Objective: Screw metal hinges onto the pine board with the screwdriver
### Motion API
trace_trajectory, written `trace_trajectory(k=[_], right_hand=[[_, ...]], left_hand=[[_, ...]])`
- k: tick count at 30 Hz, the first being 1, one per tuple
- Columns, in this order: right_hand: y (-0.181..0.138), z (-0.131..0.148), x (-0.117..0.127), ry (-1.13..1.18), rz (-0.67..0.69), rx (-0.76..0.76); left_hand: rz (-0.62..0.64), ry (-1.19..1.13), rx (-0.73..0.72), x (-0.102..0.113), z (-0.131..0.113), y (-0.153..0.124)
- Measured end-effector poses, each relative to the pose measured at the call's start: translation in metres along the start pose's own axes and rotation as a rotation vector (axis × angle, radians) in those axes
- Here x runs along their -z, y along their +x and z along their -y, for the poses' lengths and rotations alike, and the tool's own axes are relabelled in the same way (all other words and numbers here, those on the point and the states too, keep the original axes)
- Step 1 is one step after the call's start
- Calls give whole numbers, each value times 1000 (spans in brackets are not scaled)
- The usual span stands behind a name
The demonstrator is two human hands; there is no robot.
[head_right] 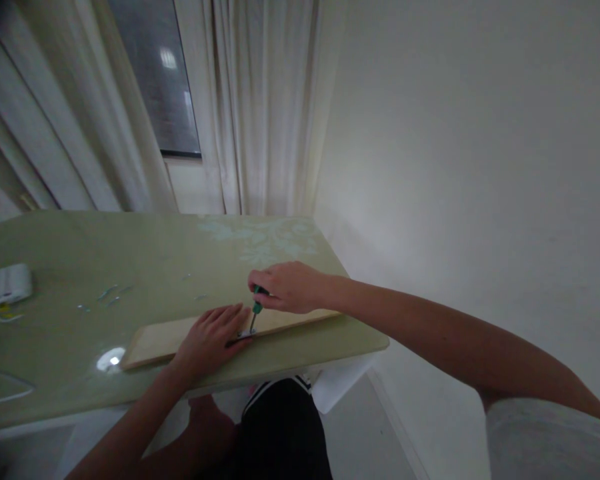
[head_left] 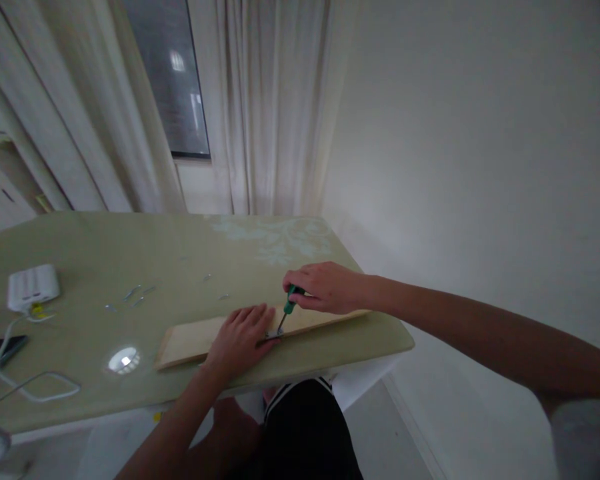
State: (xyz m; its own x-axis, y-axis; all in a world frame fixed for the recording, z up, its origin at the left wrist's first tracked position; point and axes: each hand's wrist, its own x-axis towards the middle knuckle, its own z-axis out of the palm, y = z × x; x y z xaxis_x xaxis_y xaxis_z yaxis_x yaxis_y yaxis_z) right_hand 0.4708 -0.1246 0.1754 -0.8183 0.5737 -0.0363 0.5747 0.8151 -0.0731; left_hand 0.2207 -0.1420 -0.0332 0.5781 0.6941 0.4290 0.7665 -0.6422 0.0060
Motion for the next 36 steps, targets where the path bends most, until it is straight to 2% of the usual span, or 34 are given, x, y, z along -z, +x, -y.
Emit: trace_trajectory(k=[6, 13, 15, 19, 21, 24, 25, 27, 30, 31, 33, 36], right_hand=[[0, 3, 5, -6, -19, -24], [2, 9, 6, -27, 46, -39], [6, 12, 6, -60, 49, -91], [18, 16, 5, -188, 44, -318], [23, 17, 5, -196, 60, -265], [26, 17, 9, -131, 98, -43], [26, 17, 11, -119, 108, -12], [28, 16, 13, -129, 104, -79], [33, 14, 13, -178, 94, -319], [35, 13, 12, -195, 99, -357], [39, 13, 12, -234, 119, -282], [40, 14, 14, -265, 153, 133]], left_hand=[[-56, 26, 52, -2, 0, -6], [-50, -15, 82, 1, -1, -8], [-57, -37, 90, 1, -2, -8], [-71, -58, 100, 1, -3, -7], [-70, -52, 97, 1, -3, -7], [-63, -51, 85, 2, -3, -6], [-60, -51, 87, 3, -3, -6], [-56, -49, 95, 4, -4, -5], [-55, -40, 102, 6, -5, -4], [-54, -40, 100, 6, -5, -3], [-50, -43, 96, 6, -5, -3], [-51, -49, 90, 5, -4, -4]])
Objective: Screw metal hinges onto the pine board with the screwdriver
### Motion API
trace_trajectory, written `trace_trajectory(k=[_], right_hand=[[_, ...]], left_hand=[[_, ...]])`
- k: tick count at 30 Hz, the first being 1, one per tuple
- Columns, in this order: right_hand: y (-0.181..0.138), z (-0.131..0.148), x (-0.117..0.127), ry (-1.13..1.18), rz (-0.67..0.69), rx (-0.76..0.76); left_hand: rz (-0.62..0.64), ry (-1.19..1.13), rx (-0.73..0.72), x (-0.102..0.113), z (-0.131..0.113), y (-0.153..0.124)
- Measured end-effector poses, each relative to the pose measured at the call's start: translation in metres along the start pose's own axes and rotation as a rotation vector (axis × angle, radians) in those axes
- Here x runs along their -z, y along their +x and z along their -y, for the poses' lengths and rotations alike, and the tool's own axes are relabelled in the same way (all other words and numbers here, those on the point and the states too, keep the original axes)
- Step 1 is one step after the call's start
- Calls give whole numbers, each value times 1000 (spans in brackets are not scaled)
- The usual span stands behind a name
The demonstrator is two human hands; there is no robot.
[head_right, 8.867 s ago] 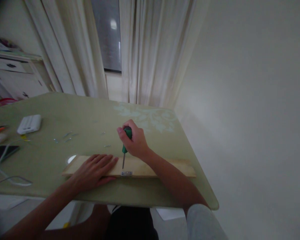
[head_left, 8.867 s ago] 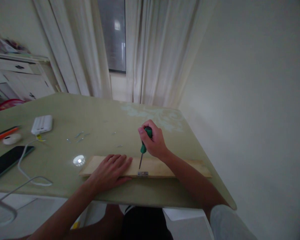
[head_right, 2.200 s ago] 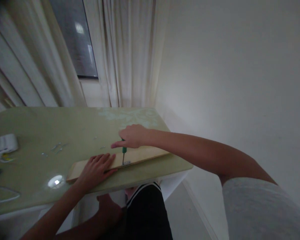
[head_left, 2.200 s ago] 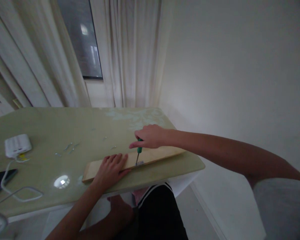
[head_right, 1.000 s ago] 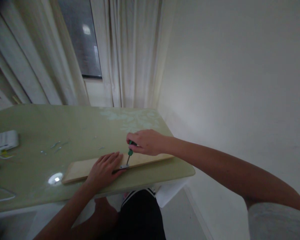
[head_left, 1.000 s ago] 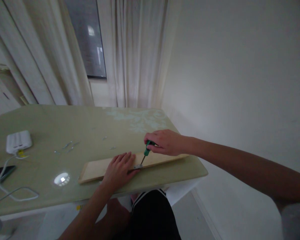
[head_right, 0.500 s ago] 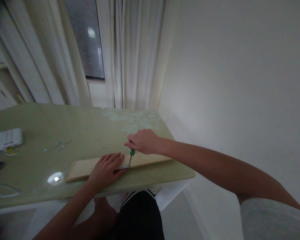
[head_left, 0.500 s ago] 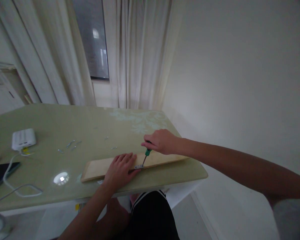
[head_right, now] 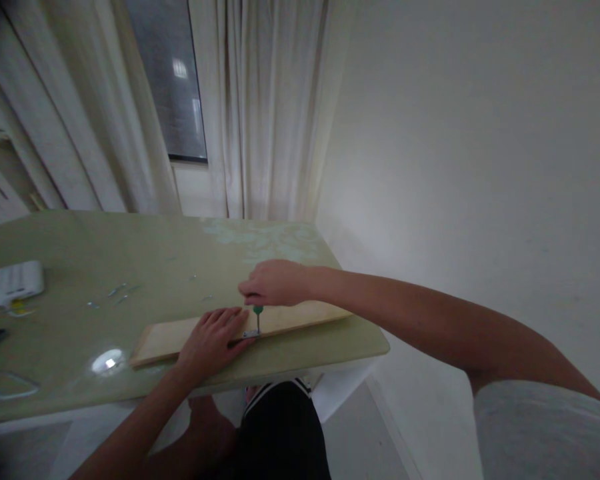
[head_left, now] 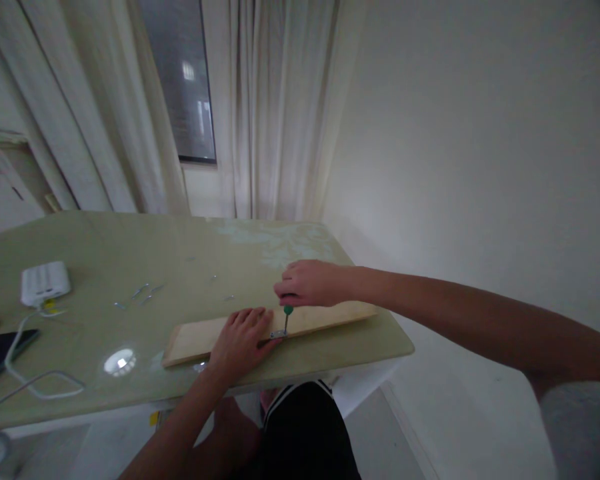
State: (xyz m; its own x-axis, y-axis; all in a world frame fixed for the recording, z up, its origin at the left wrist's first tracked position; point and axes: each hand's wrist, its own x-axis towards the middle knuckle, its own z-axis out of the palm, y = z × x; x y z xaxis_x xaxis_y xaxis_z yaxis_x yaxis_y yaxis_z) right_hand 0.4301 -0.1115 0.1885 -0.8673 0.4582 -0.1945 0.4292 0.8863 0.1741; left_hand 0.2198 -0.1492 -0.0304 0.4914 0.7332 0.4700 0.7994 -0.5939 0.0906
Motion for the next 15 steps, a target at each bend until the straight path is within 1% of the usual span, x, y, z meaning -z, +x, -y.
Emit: trace_trajectory(k=[1, 2, 3, 4, 6, 7, 8, 9, 10, 12, 13, 14, 15], right_hand=[[-1, 0, 1, -3, -6, 106], [-1, 0, 2, 7, -8, 145], [-2, 0, 2, 25, -6, 101], [-2, 0, 2, 47, 0, -17], [0, -1, 1, 84, 24, -313], [1, -1, 1, 94, 32, -425], [2, -1, 1, 100, 34, -469], [3, -1, 2, 103, 34, -422], [3, 0, 3, 104, 28, -298], [3, 2, 7, 100, 16, 33], [3, 3, 10, 97, 14, 145], [3, 4, 11, 94, 14, 168], [3, 5, 12, 92, 20, 91]], left_hand=[[-2, -3, -1, 0, 0, 0], [-4, -7, -2, -1, 0, -1], [-9, -13, 0, -1, 0, -1], [-14, -19, 3, -1, 0, -1], [-22, -25, 12, -1, 0, -1], [-25, -23, 15, -1, 0, -1], [-25, -19, 16, -1, 0, -1], [-23, -15, 15, -1, 0, -1], [-18, -10, 13, -1, 0, -1], [-4, 1, 9, -1, -1, -1], [4, 5, 7, -1, -1, -1], [10, 9, 6, -1, -1, -1], [11, 12, 6, -1, -1, -1]])
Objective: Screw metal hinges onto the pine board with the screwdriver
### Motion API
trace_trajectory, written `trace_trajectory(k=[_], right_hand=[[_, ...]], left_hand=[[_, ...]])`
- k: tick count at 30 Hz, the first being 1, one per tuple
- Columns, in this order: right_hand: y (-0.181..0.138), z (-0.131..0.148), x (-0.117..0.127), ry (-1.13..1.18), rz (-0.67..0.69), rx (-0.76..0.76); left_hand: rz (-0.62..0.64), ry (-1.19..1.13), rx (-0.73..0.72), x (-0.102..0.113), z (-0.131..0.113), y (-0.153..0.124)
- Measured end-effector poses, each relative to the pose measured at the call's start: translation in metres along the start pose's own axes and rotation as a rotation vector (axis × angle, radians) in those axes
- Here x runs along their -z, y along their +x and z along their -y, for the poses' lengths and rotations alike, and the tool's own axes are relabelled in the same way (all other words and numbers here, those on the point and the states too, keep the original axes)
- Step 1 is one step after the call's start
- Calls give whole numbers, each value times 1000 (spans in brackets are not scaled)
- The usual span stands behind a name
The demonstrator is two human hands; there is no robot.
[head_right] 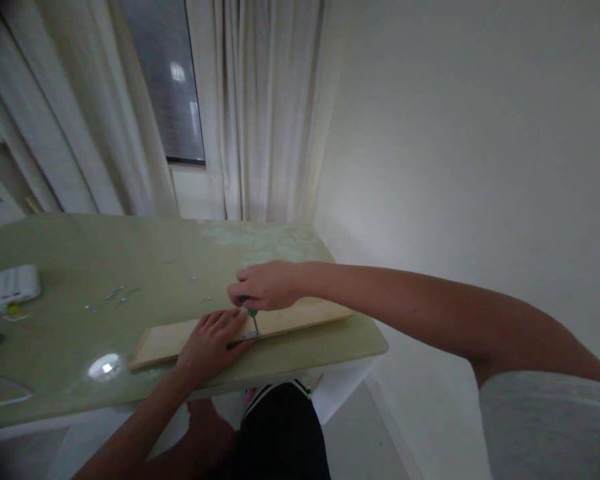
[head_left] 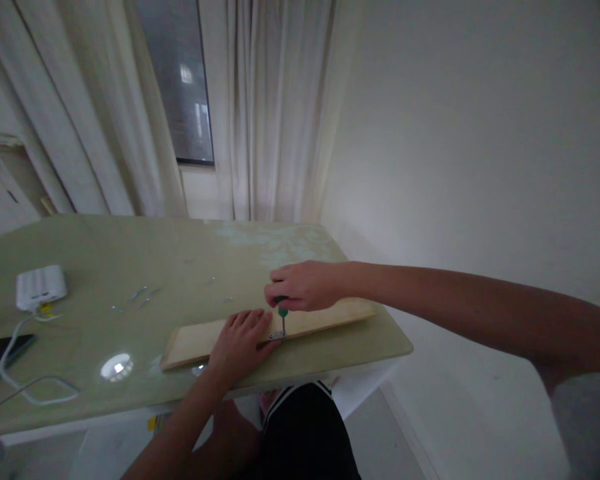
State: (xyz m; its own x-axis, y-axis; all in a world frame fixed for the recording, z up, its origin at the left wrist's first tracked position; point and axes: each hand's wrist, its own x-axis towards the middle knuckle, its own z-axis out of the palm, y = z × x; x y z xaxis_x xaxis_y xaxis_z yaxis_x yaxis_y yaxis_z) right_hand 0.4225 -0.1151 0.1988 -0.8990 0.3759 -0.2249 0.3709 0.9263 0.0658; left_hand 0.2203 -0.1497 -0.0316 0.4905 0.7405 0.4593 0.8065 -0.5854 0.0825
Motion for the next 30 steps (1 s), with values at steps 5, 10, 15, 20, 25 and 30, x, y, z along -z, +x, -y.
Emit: trace_trajectory(k=[5, 10, 15, 20, 25, 30], right_hand=[[2, -2, -3, -28, 67, -621], [3, -3, -2, -6, 70, -178], [9, 1, -1, 32, 29, -480], [3, 3, -1, -62, 48, -265], [-2, -9, -4, -42, 10, -215], [4, -7, -2, -83, 78, -551]], left_hand=[[-15, -1, 1, -1, 0, 0], [-26, -7, -4, -2, 0, -1], [-17, 8, 1, -1, 0, 0], [-14, 23, -4, -2, 1, -1], [-14, 8, -7, -1, 2, -1], [-27, 4, -9, -2, 2, -2]])
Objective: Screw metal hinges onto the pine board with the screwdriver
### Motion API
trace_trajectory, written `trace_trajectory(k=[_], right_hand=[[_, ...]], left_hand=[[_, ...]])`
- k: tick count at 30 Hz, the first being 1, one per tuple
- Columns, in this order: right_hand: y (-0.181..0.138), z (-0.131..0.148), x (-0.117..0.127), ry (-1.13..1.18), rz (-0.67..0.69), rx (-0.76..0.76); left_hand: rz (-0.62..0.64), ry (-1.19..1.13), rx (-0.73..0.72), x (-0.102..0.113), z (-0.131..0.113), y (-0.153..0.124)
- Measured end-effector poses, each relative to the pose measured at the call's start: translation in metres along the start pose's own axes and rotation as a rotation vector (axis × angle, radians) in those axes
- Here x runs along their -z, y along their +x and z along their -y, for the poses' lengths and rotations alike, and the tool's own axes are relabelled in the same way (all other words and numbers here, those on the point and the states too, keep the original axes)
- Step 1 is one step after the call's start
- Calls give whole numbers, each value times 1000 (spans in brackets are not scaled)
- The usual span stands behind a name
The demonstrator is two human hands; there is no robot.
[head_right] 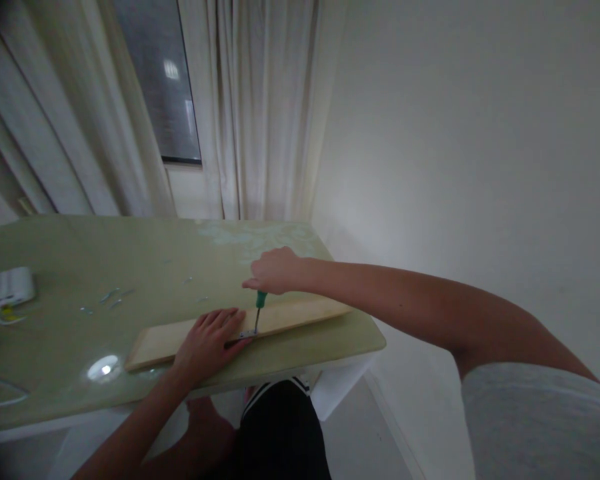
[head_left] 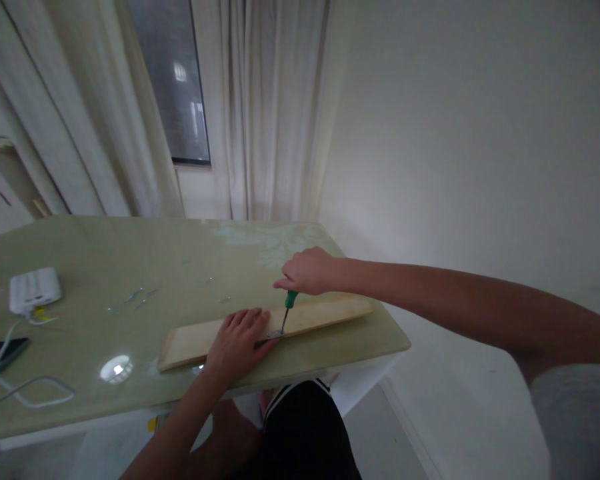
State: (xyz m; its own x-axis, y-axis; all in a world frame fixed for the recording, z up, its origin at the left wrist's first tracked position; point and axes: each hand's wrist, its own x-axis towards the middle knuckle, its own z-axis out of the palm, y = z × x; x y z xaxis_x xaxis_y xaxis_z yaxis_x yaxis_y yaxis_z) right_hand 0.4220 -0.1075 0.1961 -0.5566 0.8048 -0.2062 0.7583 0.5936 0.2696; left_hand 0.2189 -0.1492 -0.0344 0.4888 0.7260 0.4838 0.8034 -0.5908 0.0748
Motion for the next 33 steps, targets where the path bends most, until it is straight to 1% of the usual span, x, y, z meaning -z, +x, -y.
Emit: trace_trajectory(k=[1, 4, 5, 6, 7, 9, 10, 11, 12, 15, 16, 17, 18, 20, 21, 22, 23, 26, 27, 28, 31, 32, 33], right_hand=[[-1, 2, 2, -24, 2, 81], [-4, 4, 7, -41, -26, 415], [-4, 4, 7, -31, -35, 455], [-4, 3, 7, -17, -36, 427], [-4, 3, 6, -3, -27, 342], [-3, 2, 3, 8, -9, 118], [-3, 1, 1, 1, -10, 51], [-3, 1, 0, -12, -16, 46], [-3, 1, -1, -26, -28, 109], [-3, -2, -1, 17, -70, 439], [-1, -3, -1, 63, -74, 484], [0, -4, -1, 108, -74, 461], [2, -5, -1, 140, -69, 378], [4, -5, -3, 149, -58, 157], [5, -4, -4, 133, -58, 86], [5, -4, -5, 116, -61, 74], [4, -3, -5, 104, -67, 128], [0, -4, -3, 112, -77, 442], [-1, -4, -2, 126, -71, 485], [-2, -5, -1, 139, -63, 458], [-2, -6, 0, 120, -20, 165], [-2, -6, 0, 100, -13, 95], [-2, -5, 0, 87, -13, 74]], left_hand=[[-2, 0, 0, 0, 0, 0], [-9, -3, 6, -1, 0, 0], [-14, -4, 6, -1, 0, 0], [-18, -3, 4, -1, 0, 0], [-22, 0, 2, -1, 0, 0], [-29, 11, -2, -2, 1, 0], [-30, 17, -4, -2, 1, 0], [-30, 21, -7, -2, 2, -1], [-30, 23, -9, -2, 2, -1], [-30, 20, -19, -2, 2, -1], [-30, 18, -20, -2, 2, 0], [-29, 16, -20, -1, 2, 0], [-29, 13, -18, -1, 2, 0], [-30, 8, -11, -1, 2, 0], [-33, 7, -9, -2, 2, 0], [-37, 5, -8, -2, 2, -1], [-43, 5, -7, -3, 2, -1], [-52, -3, -11, -5, 3, -1], [-52, -7, -10, -5, 3, -1], [-51, -9, -6, -5, 3, -1], [-44, -7, -3, -5, 3, -1], [-39, -4, -6, -5, 3, -1], [-36, -2, -8, -5, 3, -1]])
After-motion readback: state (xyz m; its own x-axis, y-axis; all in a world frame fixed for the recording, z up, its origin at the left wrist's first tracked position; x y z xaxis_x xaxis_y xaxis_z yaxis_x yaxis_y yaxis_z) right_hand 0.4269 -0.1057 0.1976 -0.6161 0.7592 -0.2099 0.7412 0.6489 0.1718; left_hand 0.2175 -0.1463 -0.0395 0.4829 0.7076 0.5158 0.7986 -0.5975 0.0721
